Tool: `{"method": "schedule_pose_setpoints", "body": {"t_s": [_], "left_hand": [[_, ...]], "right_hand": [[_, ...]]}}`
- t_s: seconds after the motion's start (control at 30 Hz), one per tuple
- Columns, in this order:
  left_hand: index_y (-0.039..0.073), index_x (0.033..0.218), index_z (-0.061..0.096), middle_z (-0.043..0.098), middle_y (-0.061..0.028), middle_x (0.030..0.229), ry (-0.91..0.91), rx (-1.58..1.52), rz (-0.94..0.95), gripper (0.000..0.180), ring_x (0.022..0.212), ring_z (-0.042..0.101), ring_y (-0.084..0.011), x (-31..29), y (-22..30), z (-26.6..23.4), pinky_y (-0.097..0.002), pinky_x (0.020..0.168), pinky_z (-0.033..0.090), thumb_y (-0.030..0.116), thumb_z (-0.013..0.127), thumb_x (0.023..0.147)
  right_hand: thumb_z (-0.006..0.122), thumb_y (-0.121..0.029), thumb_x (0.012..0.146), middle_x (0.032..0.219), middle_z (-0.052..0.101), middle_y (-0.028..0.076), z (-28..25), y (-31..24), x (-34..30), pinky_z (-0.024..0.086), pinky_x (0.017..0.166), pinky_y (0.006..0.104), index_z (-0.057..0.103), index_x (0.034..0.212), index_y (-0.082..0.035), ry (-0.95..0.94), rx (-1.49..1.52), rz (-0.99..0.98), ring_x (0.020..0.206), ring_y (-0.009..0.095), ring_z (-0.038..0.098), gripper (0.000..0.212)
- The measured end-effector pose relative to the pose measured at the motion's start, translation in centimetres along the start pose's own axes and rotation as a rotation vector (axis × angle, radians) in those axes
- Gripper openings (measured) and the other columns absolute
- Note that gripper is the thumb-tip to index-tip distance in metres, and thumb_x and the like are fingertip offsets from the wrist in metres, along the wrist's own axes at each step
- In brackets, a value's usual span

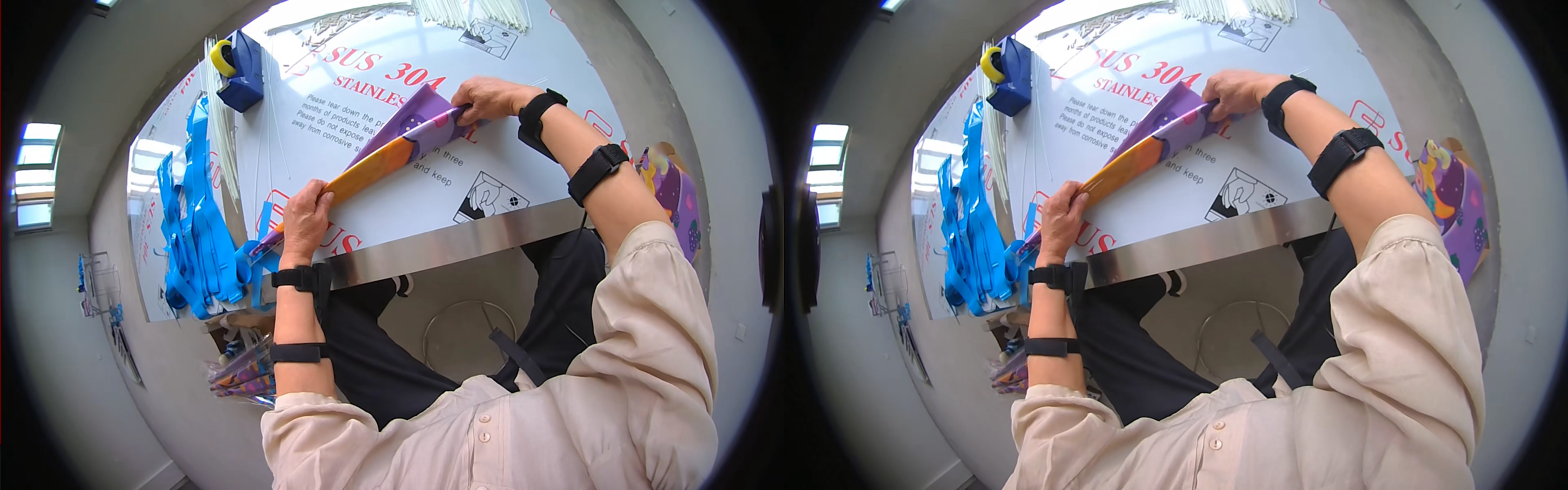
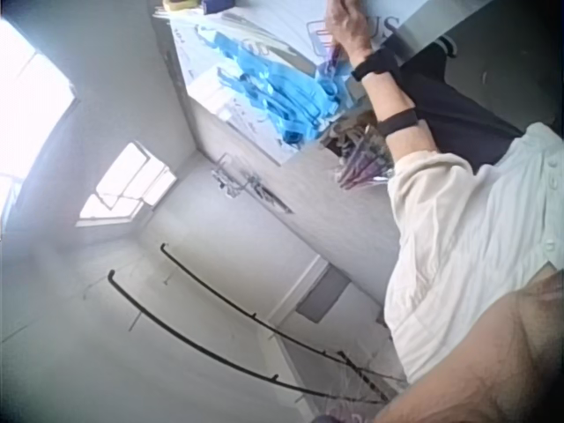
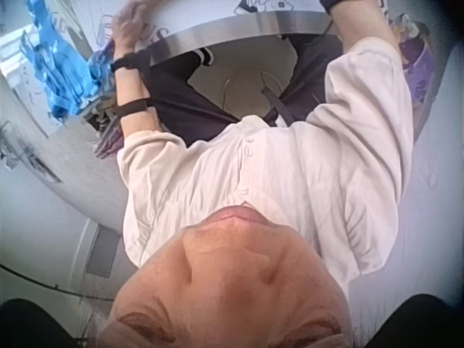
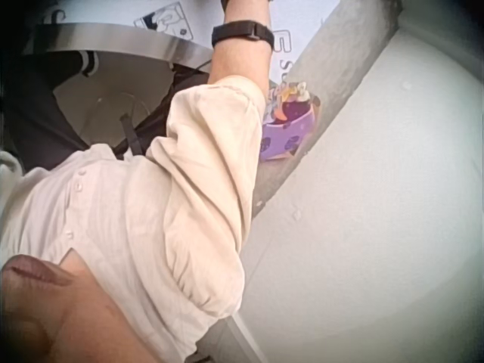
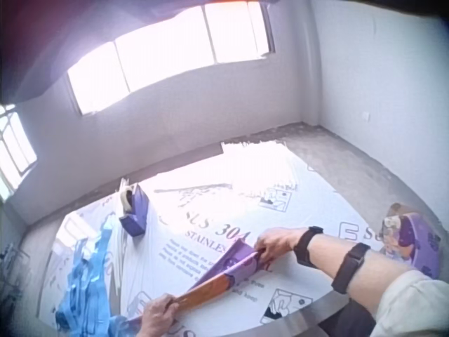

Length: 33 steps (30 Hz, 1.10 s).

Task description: The person is folding patterned plastic sheets, inserting them into clear sleeves, sealing them, and placing them into a box.

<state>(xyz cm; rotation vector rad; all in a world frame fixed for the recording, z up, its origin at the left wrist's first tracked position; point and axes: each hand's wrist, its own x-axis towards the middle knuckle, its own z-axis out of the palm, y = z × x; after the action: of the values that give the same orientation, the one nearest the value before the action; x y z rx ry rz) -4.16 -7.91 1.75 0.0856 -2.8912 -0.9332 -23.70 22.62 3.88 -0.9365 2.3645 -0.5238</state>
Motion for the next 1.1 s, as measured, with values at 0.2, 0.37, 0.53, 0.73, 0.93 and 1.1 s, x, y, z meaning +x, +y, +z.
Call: {"method": "schedule_pose_setpoints", "body": {"t_s": [0.2,0.37,0.53,0.73,0.93,1.1], "left_hand": [[0.002,0.086,0.054,0.062,-0.0153,0.076,0.013,0.073,-0.014,0.010,0.073,0.061,-0.0351,0.5,-0.6,1.0,-0.0422,0.066,0.048,0.005,0.061,0.081],[0.002,0.085,0.053,0.058,-0.0152,0.085,0.047,0.155,-0.036,0.014,0.085,0.058,-0.0346,0.4,0.2,1.3,-0.0413,0.073,0.048,0.002,0.064,0.076],[0.002,0.089,0.056,0.058,-0.0124,0.091,0.142,0.384,0.088,0.017,0.096,0.055,-0.0314,-0.3,1.3,1.4,-0.0405,0.080,0.045,0.005,0.066,0.075],[0.002,0.104,0.060,0.058,-0.0147,0.103,0.135,0.489,0.307,0.029,0.096,0.054,-0.0312,-1.1,3.0,2.9,-0.0382,0.083,0.044,0.008,0.065,0.077],[0.002,0.098,0.061,0.062,-0.0142,0.092,0.145,0.517,0.276,0.019,0.091,0.058,-0.0311,0.6,0.5,2.0,-0.0393,0.077,0.046,0.009,0.060,0.080],[0.001,0.092,0.058,0.062,-0.0212,0.081,-0.042,0.175,0.035,0.011,0.081,0.059,-0.0384,3.7,0.2,0.8,-0.0454,0.072,0.047,0.005,0.058,0.081]], "right_hand": [[0.071,-0.025,0.075,0.089,0.060,0.013,1.5,-0.5,-0.4,0.046,0.076,0.0368,0.060,0.095,-0.003,0.176,-0.271,0.000,0.087,0.029,0.057,0.032],[0.059,-0.010,0.081,0.101,0.059,0.010,5.1,0.5,-1.2,0.047,0.090,0.0335,0.056,0.102,-0.003,0.624,-0.552,-0.424,0.098,0.026,0.056,0.022],[0.053,-0.003,0.081,0.105,0.060,0.017,6.6,-0.9,-2.2,0.046,0.093,0.0331,0.056,0.111,0.004,0.555,-0.567,-0.547,0.105,0.028,0.056,0.031],[0.051,-0.008,0.082,0.076,0.063,0.011,6.5,-0.5,-0.7,0.052,0.068,0.0370,0.057,0.088,0.002,0.492,-0.765,-0.529,0.079,0.026,0.064,0.013],[0.048,-0.009,0.085,0.078,0.063,0.011,3.0,-2.7,1.1,0.050,0.070,0.0389,0.052,0.088,-0.004,0.331,-0.455,-0.269,0.080,0.028,0.063,0.007],[0.061,-0.008,0.081,0.104,0.058,0.014,1.1,-2.0,3.4,0.045,0.089,0.0374,0.054,0.110,-0.007,0.298,-0.215,-0.264,0.100,0.029,0.057,0.030]]}}
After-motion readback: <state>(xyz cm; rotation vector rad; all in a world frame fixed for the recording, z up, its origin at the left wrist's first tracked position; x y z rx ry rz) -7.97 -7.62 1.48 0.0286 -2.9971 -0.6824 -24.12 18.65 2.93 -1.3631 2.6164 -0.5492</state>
